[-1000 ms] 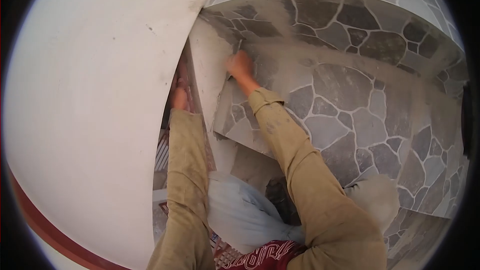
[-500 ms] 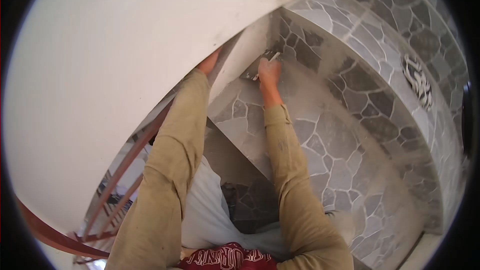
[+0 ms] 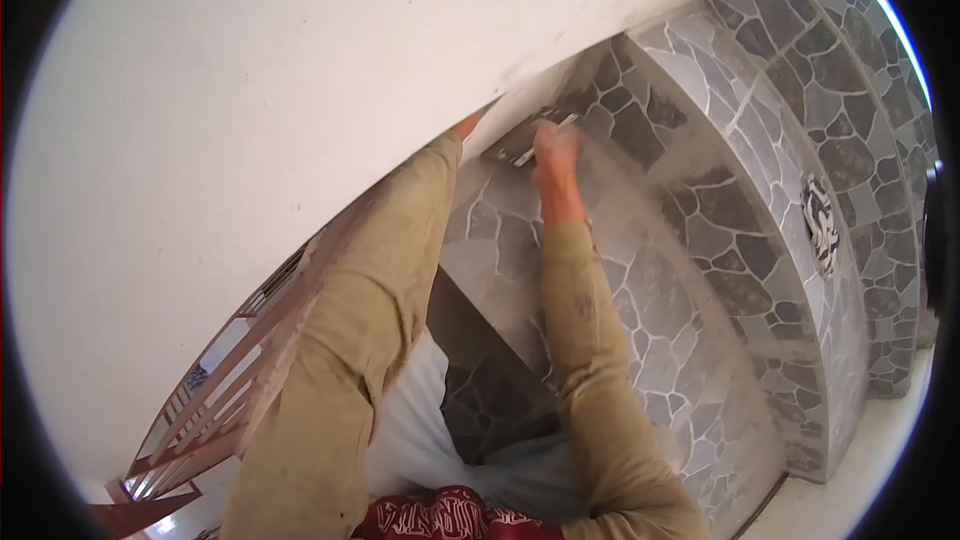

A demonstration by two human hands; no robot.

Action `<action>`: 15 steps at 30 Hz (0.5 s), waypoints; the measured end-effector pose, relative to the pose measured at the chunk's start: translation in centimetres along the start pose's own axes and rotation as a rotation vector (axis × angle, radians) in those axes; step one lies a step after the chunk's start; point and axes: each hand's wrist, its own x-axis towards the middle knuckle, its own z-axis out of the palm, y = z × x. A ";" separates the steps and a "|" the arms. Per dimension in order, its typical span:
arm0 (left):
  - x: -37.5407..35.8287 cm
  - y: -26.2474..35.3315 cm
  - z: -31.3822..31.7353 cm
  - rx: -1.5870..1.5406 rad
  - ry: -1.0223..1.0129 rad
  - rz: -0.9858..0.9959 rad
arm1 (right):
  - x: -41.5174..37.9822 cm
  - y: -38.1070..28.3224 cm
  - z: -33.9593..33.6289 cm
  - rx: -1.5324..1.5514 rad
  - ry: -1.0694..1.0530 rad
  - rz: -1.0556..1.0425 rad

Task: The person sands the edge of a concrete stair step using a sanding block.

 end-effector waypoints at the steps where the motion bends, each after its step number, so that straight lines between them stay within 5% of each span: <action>1: 0.0 0.0 0.0 -0.012 0.007 -0.004 | 0.6 -0.2 -0.2 -0.090 -0.067 0.026; 5: -0.1 0.2 0.0 -0.021 -0.021 -0.033 | -2.4 -2.5 0.3 0.092 -0.085 -0.086; 8: -0.2 0.4 -0.1 -0.015 -0.024 -0.032 | -1.0 -1.9 0.0 0.173 -0.032 0.177; 11: -0.2 0.6 -0.2 -0.005 -0.034 -0.043 | -2.2 -2.3 0.4 -0.012 -0.060 0.058; 13: -0.2 0.8 -0.3 0.002 -0.050 -0.050 | -1.1 0.3 0.9 0.089 0.118 -0.218; 15: -0.2 0.9 -0.3 -0.009 -0.055 -0.057 | -0.6 -0.9 -0.4 0.071 0.029 -0.064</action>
